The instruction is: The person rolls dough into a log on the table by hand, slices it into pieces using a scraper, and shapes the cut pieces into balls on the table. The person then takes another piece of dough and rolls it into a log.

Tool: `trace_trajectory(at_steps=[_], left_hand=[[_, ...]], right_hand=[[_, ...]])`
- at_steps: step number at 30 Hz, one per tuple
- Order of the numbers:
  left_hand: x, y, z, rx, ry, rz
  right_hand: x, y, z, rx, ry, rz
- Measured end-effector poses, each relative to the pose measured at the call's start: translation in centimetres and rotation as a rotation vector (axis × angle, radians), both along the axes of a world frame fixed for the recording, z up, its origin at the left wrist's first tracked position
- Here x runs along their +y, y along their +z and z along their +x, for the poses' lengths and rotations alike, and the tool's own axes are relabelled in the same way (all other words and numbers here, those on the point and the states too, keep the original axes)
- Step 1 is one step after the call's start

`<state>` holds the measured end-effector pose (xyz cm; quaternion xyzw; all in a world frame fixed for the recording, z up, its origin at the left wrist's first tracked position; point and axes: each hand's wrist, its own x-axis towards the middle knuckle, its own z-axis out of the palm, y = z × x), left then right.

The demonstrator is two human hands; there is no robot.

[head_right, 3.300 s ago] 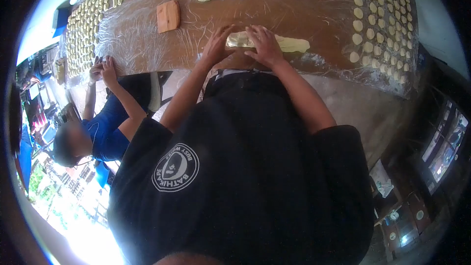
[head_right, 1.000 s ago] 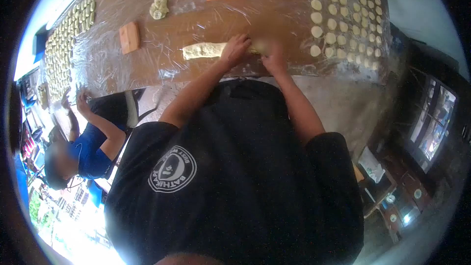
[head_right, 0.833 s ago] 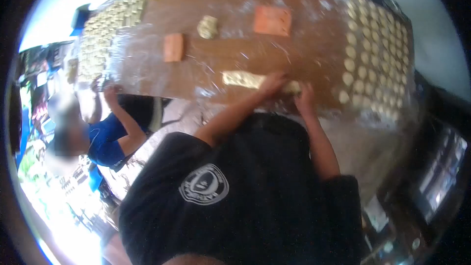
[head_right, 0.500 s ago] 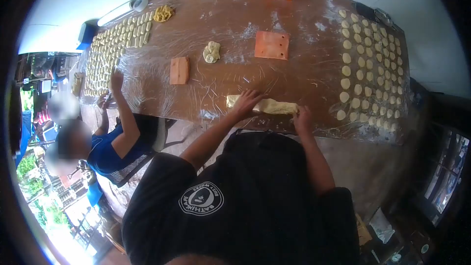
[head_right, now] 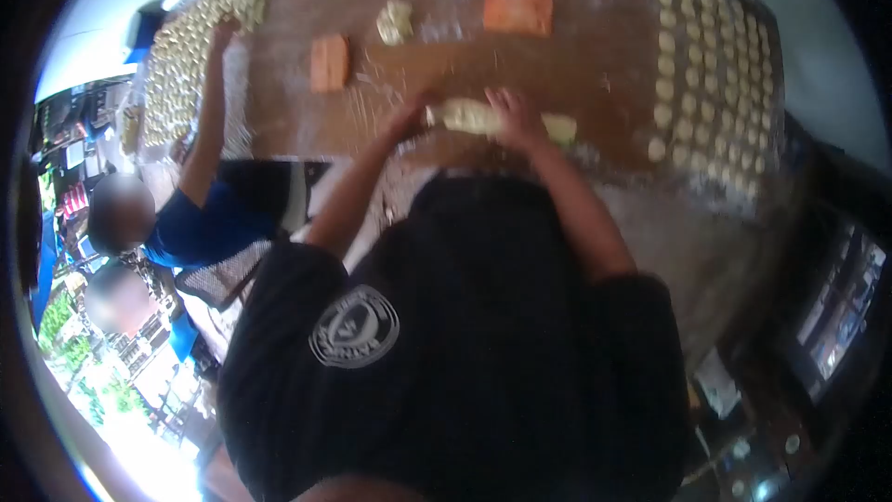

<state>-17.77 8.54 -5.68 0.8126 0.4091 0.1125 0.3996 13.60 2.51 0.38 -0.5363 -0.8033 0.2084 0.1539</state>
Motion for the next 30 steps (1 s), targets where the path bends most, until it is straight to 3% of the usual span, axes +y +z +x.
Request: trace_trajectory(at_steps=[2, 4, 10, 13, 16, 19, 22, 25, 28, 30], left_hand=[[-0.1, 7.7, 0.2, 0.104, -0.02, -0.013], [-0.4, 9.9, 1.1, 0.003, 0.004, 0.106], [0.4, 5.5, 0.1, 0.01, -0.086, 0.106], [-0.6, 9.3, 1.2, -0.018, -0.007, 0.349], [-0.9, 5.7, 2.4, -0.017, -0.012, 0.309], [-0.3, 3.8, 2.6, 0.045, -0.062, 0.24], [-1.4, 8.1, 4.3, -0.027, -0.006, 0.365], [-1.2, 4.6, 5.3, 0.121, -0.112, 0.367], [-2.4, 7.4, 7.6, 0.099, -0.044, 0.375], [-2.6, 7.2, 8.9, 0.105, -0.046, 0.389]], right_hand=[[-1.7, -1.0, 0.1, 0.018, 0.043, -0.047], [-0.5, 1.5, -0.4, 0.101, 0.028, 0.019], [0.7, 0.0, -2.4, 0.059, 0.034, -0.204], [0.2, 3.0, -3.8, 0.033, -0.027, -0.006], [0.7, 1.8, -5.9, -0.004, -0.014, 0.035], [1.3, 0.0, -6.3, 0.023, 0.031, -0.092], [-0.8, 3.9, -4.5, -0.048, -0.065, 0.063], [-2.6, 4.1, -0.6, -0.142, -0.037, -0.051], [-3.0, 5.1, 2.0, -0.124, -0.029, 0.084], [-2.7, 4.6, 4.8, -0.159, -0.003, -0.07]])
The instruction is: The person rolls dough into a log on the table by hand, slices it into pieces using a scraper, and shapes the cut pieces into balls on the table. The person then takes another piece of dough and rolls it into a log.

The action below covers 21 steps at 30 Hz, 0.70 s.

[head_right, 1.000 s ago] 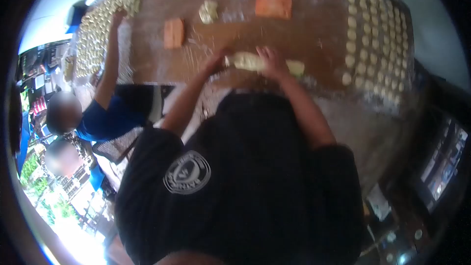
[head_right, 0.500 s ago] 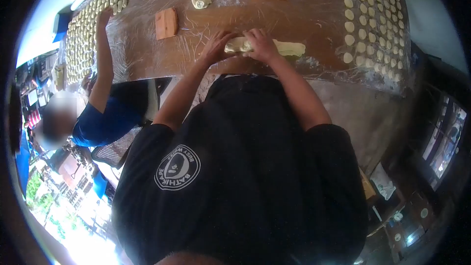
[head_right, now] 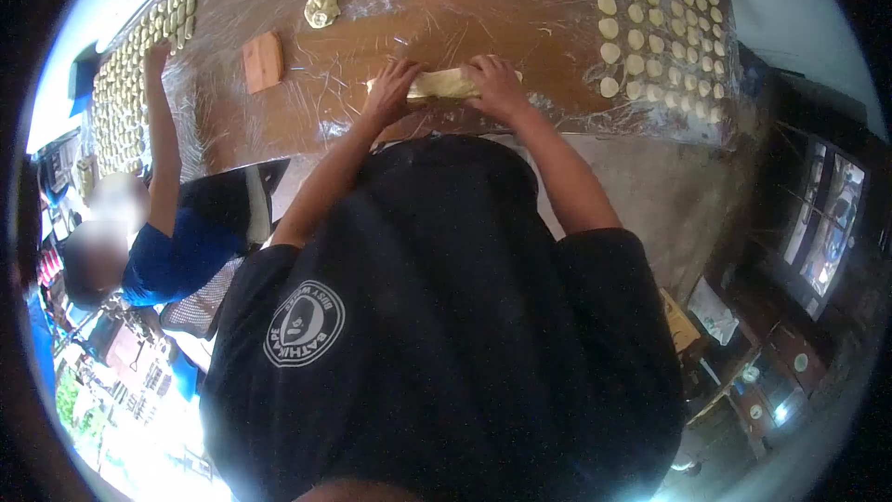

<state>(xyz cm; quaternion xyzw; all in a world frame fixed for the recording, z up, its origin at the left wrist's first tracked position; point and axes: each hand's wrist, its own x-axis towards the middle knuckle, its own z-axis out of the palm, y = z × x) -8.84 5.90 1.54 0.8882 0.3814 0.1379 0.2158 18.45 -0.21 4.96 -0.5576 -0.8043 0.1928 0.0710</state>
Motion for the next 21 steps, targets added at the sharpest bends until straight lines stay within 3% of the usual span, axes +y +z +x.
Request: trace_trajectory(at_steps=[2, 5, 7, 11, 14, 17, 21], left_hand=[[-0.3, -1.8, 1.5, 0.055, -0.069, 0.018], [-0.9, 0.9, 4.5, 0.05, -0.021, 0.076], [-1.1, -0.1, 6.2, 0.052, -0.058, -0.045], [-0.7, -1.2, 7.2, 0.06, -0.075, -0.122], [-1.4, 2.5, 8.7, 0.017, 0.005, -0.034], [-1.0, -1.2, 8.8, 0.097, -0.081, -0.198], [-2.2, -0.2, 10.5, -0.037, -0.069, -0.03]], right_hand=[[-0.5, -0.1, 2.0, -0.021, -0.012, -0.026], [-1.4, 0.5, 4.4, -0.028, -0.021, 0.025], [-1.0, -1.3, 7.2, -0.033, 0.018, -0.08], [-1.8, -0.6, 9.1, 0.123, -0.006, 0.067], [-1.6, -1.2, 10.8, 0.109, 0.028, 0.045], [-1.9, -3.9, 11.4, 0.163, 0.016, 0.055], [-2.2, -1.3, 9.6, 0.213, -0.05, 0.124]])
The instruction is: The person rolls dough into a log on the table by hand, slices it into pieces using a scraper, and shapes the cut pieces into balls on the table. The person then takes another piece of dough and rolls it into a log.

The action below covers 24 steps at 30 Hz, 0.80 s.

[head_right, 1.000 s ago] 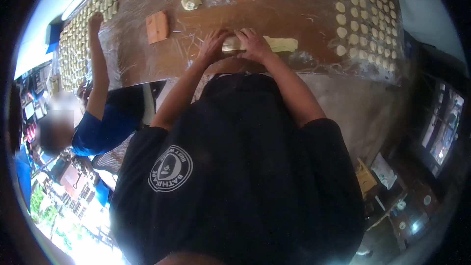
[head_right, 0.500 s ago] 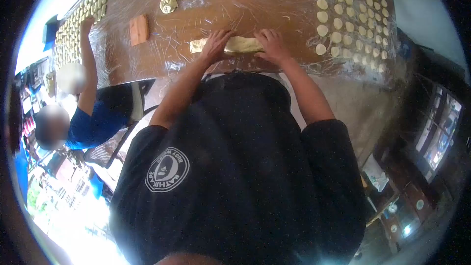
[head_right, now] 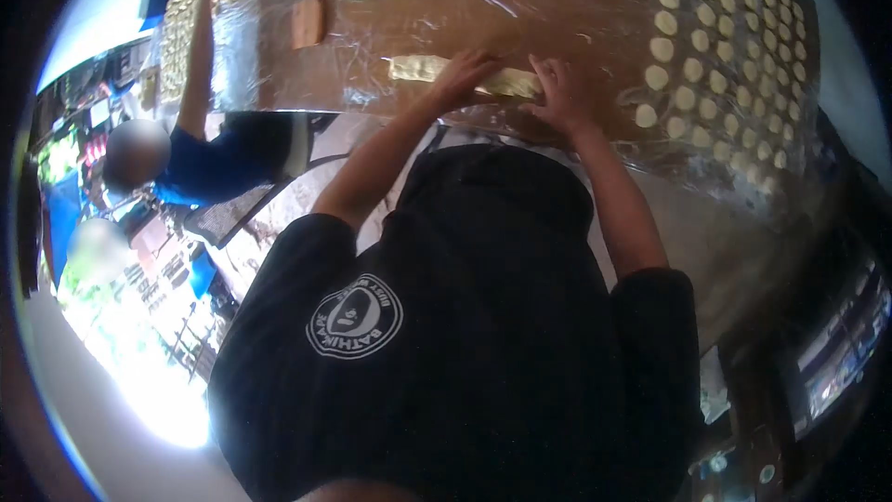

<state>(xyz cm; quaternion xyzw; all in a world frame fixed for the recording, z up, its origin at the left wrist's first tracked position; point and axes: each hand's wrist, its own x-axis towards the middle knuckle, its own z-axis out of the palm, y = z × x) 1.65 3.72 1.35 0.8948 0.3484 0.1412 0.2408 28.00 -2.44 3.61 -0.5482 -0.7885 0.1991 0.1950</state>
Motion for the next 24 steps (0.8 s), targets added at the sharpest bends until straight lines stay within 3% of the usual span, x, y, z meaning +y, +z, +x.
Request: trace_trajectory(at_steps=[2, 4, 8, 11, 14, 19, 24], left_hand=[[-0.1, -1.1, 0.5, 0.039, -0.052, -0.037], [-0.6, 1.4, 1.7, 0.052, 0.012, 0.006], [-0.9, -0.6, 0.7, 0.036, -0.035, -0.081], [-1.0, 2.8, -0.2, -0.149, 0.093, -0.135], [-0.2, 2.6, -4.8, -0.078, 0.162, -0.094], [1.3, -2.5, -9.0, 0.089, 0.049, 0.01], [2.2, -0.5, -6.0, 0.005, -0.062, -0.029]], right_hand=[[0.1, -0.8, 0.1, 0.002, 0.014, -0.016], [0.2, -2.1, 0.2, -0.004, 0.018, -0.024], [-0.3, 0.5, -0.8, -0.027, -0.018, -0.052], [0.5, 0.4, -1.2, -0.122, -0.017, -0.077], [0.3, 2.8, -3.4, -0.108, -0.089, -0.114], [0.4, -0.3, -2.0, -0.115, -0.068, -0.268], [-0.3, 3.1, -3.4, -0.056, -0.201, -0.159]])
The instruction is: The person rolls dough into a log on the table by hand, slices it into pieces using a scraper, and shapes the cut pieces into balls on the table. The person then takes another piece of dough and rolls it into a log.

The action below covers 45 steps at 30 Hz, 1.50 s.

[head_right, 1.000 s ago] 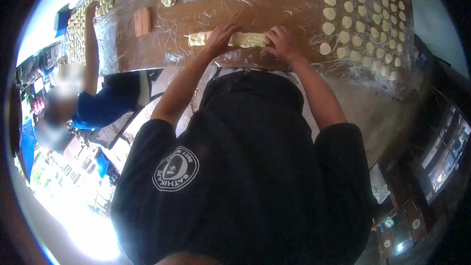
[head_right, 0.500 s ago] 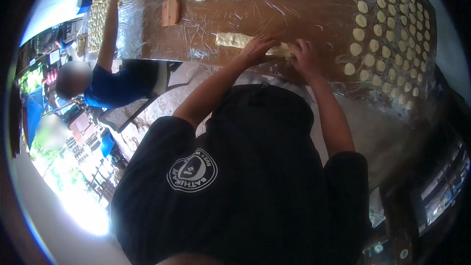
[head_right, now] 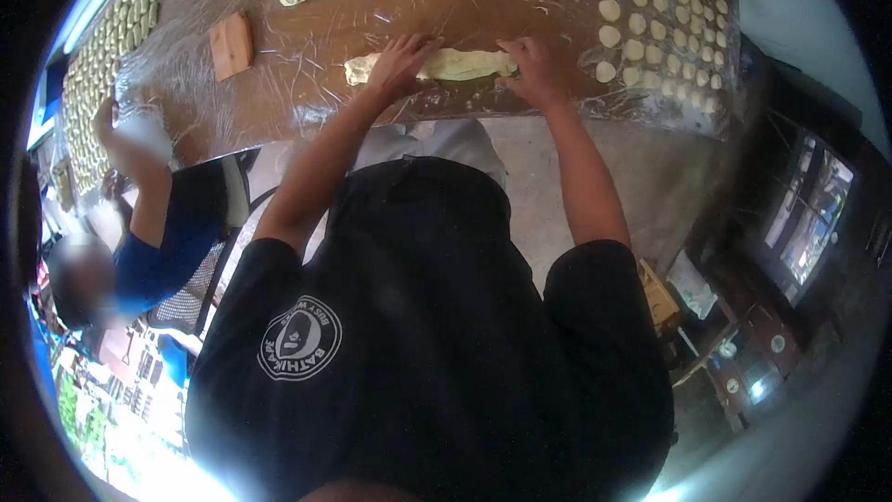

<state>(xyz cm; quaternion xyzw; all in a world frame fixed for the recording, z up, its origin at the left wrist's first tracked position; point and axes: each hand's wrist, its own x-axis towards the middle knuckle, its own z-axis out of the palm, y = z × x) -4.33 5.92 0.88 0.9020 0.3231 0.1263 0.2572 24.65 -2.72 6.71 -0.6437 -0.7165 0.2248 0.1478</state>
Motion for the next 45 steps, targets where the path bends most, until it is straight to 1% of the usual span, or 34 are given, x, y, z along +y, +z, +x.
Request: trace_trajectory(at_steps=[2, 4, 6, 7, 8, 10, 11, 13, 16, 18, 19, 21, 22, 24, 25, 27, 30, 31, 33, 34, 36, 39, 40, 42, 45], left_hand=[[0.3, -0.8, 1.6, -0.003, -0.047, -0.072], [0.5, -1.6, 2.8, -0.004, -0.077, -0.121], [0.5, -2.2, 3.2, 0.008, -0.087, -0.157], [0.3, -2.5, 3.5, -0.025, -0.085, -0.122], [0.1, -3.1, 3.7, -0.055, -0.081, -0.086], [0.2, -2.6, 3.8, -0.088, -0.041, -0.035], [0.0, -1.1, 3.6, -0.09, -0.017, -0.024], [0.4, -0.6, 3.6, -0.07, -0.015, -0.019], [0.3, -1.7, 3.3, -0.036, -0.035, -0.066], [-0.1, -1.4, 3.6, -0.065, -0.02, -0.095], [-0.2, -1.3, 3.7, -0.039, -0.025, -0.119], [0.0, -0.6, 4.1, 0.007, -0.031, -0.164], [-0.2, -0.3, 4.4, -0.027, -0.029, -0.145], [-0.6, 0.4, 5.0, -0.101, -0.019, -0.103], [-0.7, 0.7, 5.2, -0.085, 0.0, -0.073], [-0.8, 1.1, 5.5, -0.058, 0.031, -0.01], [-0.9, -0.6, 6.1, 0.007, -0.015, -0.085], [-1.0, -0.6, 6.3, -0.032, -0.01, -0.034], [-1.0, 0.6, 7.4, -0.115, 0.002, 0.065], [-1.1, 0.4, 7.9, -0.103, -0.019, 0.007], [-1.5, -0.8, 8.8, -0.079, -0.064, -0.115], [-1.8, -1.6, 10.1, -0.018, -0.045, -0.167], [-2.1, -1.6, 10.2, -0.041, -0.046, -0.178], [-1.9, 0.7, 10.6, -0.086, -0.044, -0.19], [-2.0, 2.6, 11.1, 0.045, -0.008, -0.097]], right_hand=[[0.1, -0.3, 0.0, -0.001, 0.004, 0.009], [-0.3, -2.0, 1.0, -0.025, 0.037, -0.006], [-0.4, -3.0, 2.3, -0.006, 0.006, -0.088], [-0.6, -3.5, 2.9, 0.007, -0.01, -0.128], [-0.7, -3.2, 3.0, -0.024, -0.017, -0.118], [-0.7, -1.2, 2.5, -0.077, -0.024, -0.097], [-0.7, -0.2, 1.7, -0.102, -0.005, -0.037], [0.0, 1.1, -0.6, -0.156, 0.022, 0.093], [1.0, -0.6, -2.5, -0.019, 0.113, 0.117], [1.4, -3.1, -2.7, 0.018, 0.142, 0.11], [1.1, -4.3, -2.7, 0.038, 0.155, 0.102], [1.5, -4.1, -1.4, 0.051, 0.185, -0.039], [1.6, -3.9, -0.6, 0.056, 0.206, -0.109], [1.2, -1.9, 0.4, 0.057, 0.161, 0.024], [0.9, -1.3, 0.7, 0.058, 0.14, 0.089], [0.4, -1.7, 1.5, 0.013, 0.147, 0.06], [0.5, -2.9, 3.5, -0.009, 0.187, -0.031], [0.5, -3.4, 4.2, -0.009, 0.204, -0.071], [0.2, -0.9, 4.1, 0.014, 0.122, 0.015], [0.2, 0.1, 4.2, 0.026, 0.083, 0.058], [-0.2, -0.2, 4.7, 0.021, 0.109, -0.005], [-0.1, -1.0, 5.8, 0.022, 0.118, -0.024], [-0.4, -1.4, 6.0, 0.029, 0.117, -0.023], [-0.3, -1.1, 6.6, 0.065, 0.08, 0.019], [-1.0, -1.1, 6.2, 0.091, 0.041, 0.052]])
